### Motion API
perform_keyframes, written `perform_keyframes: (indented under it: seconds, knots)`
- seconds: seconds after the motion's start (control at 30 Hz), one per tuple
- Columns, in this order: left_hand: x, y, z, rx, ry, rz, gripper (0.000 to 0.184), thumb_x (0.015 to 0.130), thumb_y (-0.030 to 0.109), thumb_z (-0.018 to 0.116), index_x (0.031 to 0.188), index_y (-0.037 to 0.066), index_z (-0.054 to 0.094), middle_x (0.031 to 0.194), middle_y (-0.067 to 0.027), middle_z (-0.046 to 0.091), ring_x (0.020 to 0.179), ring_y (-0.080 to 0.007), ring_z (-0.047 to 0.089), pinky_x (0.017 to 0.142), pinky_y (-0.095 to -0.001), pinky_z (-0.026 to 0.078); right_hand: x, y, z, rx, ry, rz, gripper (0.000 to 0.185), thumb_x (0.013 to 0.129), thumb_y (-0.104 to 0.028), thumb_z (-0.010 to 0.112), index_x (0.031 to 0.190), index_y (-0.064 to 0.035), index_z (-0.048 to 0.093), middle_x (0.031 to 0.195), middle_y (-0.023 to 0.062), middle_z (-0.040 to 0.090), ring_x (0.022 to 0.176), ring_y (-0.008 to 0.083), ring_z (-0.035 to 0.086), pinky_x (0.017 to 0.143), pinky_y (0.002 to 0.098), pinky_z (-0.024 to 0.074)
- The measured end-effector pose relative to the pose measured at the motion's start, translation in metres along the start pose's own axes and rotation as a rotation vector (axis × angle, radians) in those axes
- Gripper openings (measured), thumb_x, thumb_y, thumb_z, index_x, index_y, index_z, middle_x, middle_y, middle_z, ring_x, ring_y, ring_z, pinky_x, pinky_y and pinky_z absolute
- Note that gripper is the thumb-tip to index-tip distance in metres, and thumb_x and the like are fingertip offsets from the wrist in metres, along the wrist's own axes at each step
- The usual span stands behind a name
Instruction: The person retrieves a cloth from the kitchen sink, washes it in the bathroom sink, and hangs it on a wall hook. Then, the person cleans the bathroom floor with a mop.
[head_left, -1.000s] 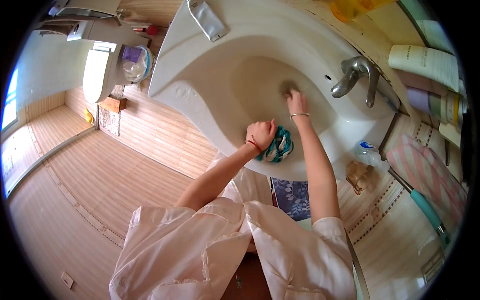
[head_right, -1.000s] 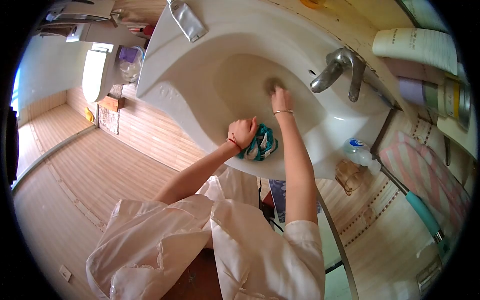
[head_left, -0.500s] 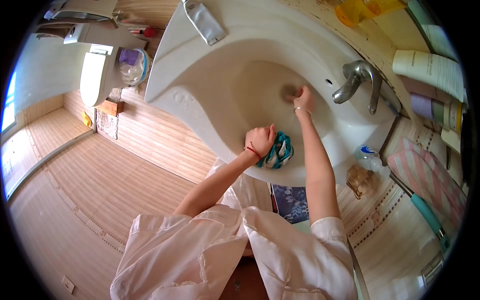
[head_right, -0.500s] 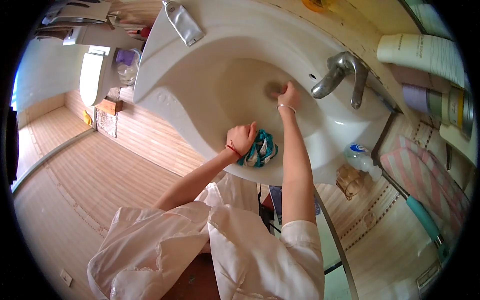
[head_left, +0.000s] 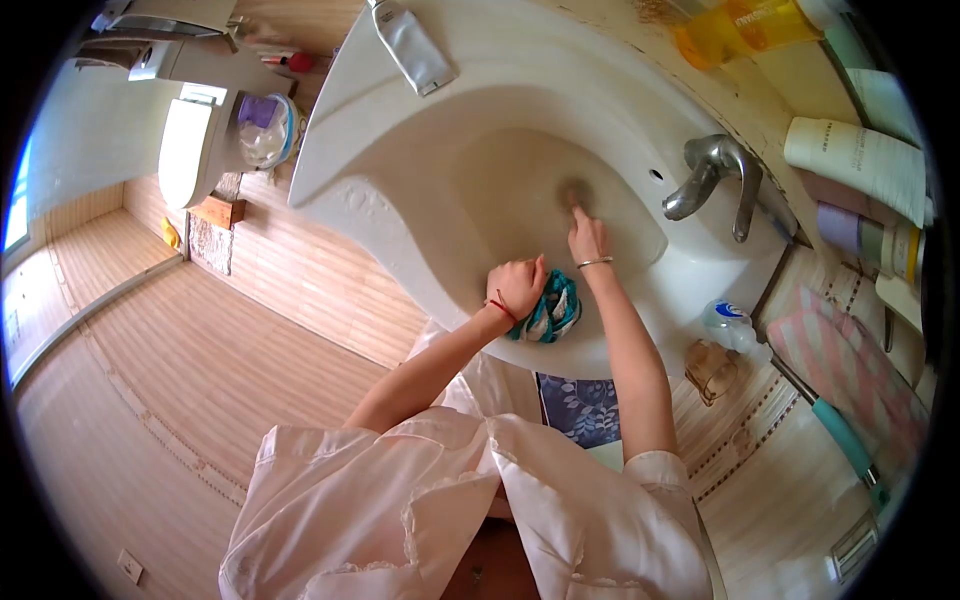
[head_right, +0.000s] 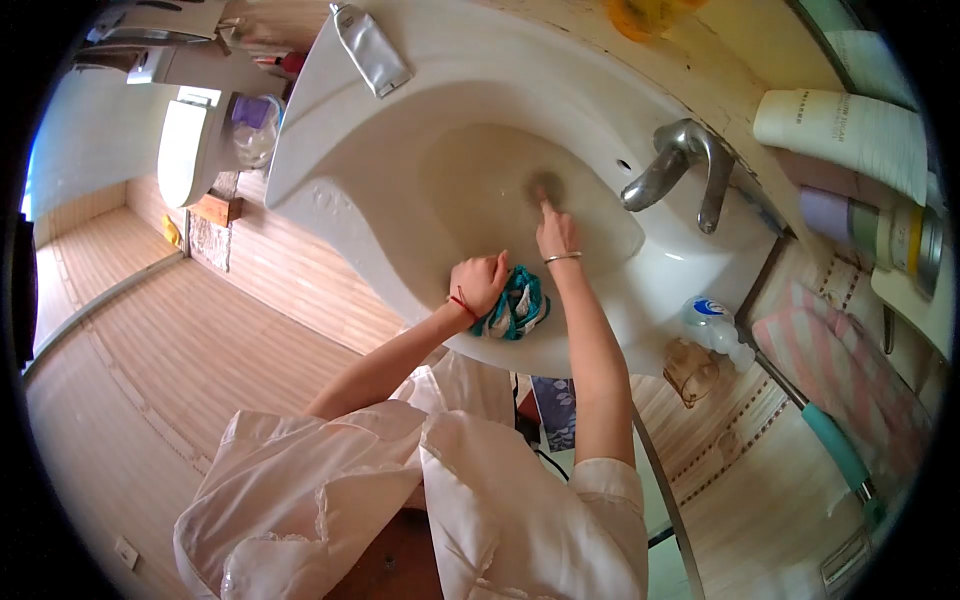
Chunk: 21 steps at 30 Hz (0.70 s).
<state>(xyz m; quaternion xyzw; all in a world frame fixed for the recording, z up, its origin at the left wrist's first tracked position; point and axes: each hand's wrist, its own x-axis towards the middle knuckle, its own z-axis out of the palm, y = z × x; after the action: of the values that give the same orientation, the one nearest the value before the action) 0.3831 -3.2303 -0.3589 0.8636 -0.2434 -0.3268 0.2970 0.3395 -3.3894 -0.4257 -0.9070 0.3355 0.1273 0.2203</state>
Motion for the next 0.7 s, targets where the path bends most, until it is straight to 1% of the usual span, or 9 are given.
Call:
perform_keyframes:
  seconds: [0.1,0.2,0.3,0.4,0.5,0.57,0.6,0.63,0.7]
  knots:
    - [0.000,0.003,-0.003,-0.040,0.030,0.015,0.041,0.086,0.030,0.037,0.060,0.004,0.057,0.061,-0.0176,0.055,0.059,-0.0359,0.054,0.055,-0.0439,0.043,0.007,0.002,0.003,0.053,0.094,-0.039,0.033,0.074,-0.009,0.051,0.104,-0.0168,0.058,0.072,0.0196,0.059,0.070,0.0369,0.057,0.061,0.0452,0.0462]
    - [0.001,0.001,-0.001,-0.012,-0.001,0.000,0.041,0.086,0.030,0.037,0.060,0.004,0.057,0.060,-0.0177,0.055,0.059,-0.0361,0.054,0.055,-0.0440,0.043,0.012,-0.012,-0.024,-0.055,0.009,-0.003,0.023,0.072,-0.010,0.055,0.094,-0.0126,0.062,0.072,0.0201,0.058,0.068,0.0371,0.057,0.060,0.0445,0.0460]
    - [0.001,0.002,-0.002,-0.020,-0.001,0.005,0.041,0.086,0.030,0.037,0.060,0.004,0.057,0.060,-0.0179,0.055,0.058,-0.0360,0.054,0.055,-0.0442,0.043,0.019,0.005,-0.019,-0.203,-0.039,-0.107,0.027,0.071,-0.012,0.056,0.097,-0.0168,0.061,0.071,0.0195,0.058,0.067,0.0367,0.057,0.059,0.0433,0.0465]
    - [0.000,0.002,-0.003,-0.009,-0.016,-0.012,0.042,0.086,0.030,0.036,0.060,0.004,0.057,0.060,-0.0182,0.055,0.058,-0.0362,0.054,0.055,-0.0442,0.043,0.019,0.004,-0.029,-0.230,-0.042,-0.169,0.032,0.071,-0.012,0.057,0.101,-0.0222,0.059,0.071,0.0178,0.059,0.067,0.0354,0.057,0.059,0.0428,0.0464]
    - [-0.001,0.003,-0.006,-0.052,0.001,-0.007,0.043,0.086,0.031,0.036,0.059,0.005,0.058,0.059,-0.0180,0.056,0.056,-0.0358,0.055,0.053,-0.0437,0.044,0.023,0.015,-0.026,-0.245,-0.077,-0.231,0.036,0.072,-0.012,0.056,0.105,-0.0239,0.057,0.073,0.0155,0.060,0.066,0.0344,0.057,0.058,0.0432,0.0458]
    - [0.000,0.000,-0.004,-0.020,-0.028,-0.034,0.043,0.085,0.031,0.037,0.059,0.004,0.057,0.059,-0.0187,0.056,0.055,-0.0361,0.054,0.054,-0.0440,0.045,0.016,0.013,-0.033,-0.240,0.010,-0.308,0.032,0.072,-0.014,0.056,0.104,-0.0185,0.056,0.074,0.0126,0.060,0.068,0.0328,0.057,0.058,0.0429,0.0463]
    - [-0.001,-0.001,-0.002,-0.095,0.054,0.009,0.043,0.084,0.031,0.037,0.058,0.004,0.057,0.058,-0.0187,0.056,0.055,-0.0359,0.054,0.055,-0.0439,0.045,0.018,0.015,-0.031,-0.230,0.028,-0.326,0.030,0.072,-0.014,0.056,0.102,-0.0169,0.057,0.075,0.0130,0.059,0.067,0.0330,0.057,0.058,0.0429,0.0465]
    - [-0.001,-0.002,-0.001,-0.096,0.057,-0.002,0.042,0.084,0.031,0.038,0.057,0.005,0.058,0.058,-0.0183,0.056,0.055,-0.0352,0.055,0.055,-0.0434,0.045,0.020,0.016,-0.027,-0.217,0.038,-0.341,0.027,0.072,-0.014,0.056,0.099,-0.0152,0.057,0.075,0.0135,0.059,0.066,0.0332,0.057,0.058,0.0430,0.0466]
    - [-0.002,-0.002,-0.001,-0.106,0.049,-0.008,0.042,0.084,0.030,0.038,0.057,0.005,0.058,0.058,-0.0179,0.056,0.055,-0.0345,0.055,0.055,-0.0429,0.045,0.027,0.013,-0.028,-0.268,-0.019,-0.383,0.024,0.071,-0.014,0.055,0.095,-0.0113,0.057,0.077,0.0137,0.059,0.065,0.0335,0.058,0.059,0.0440,0.0464]
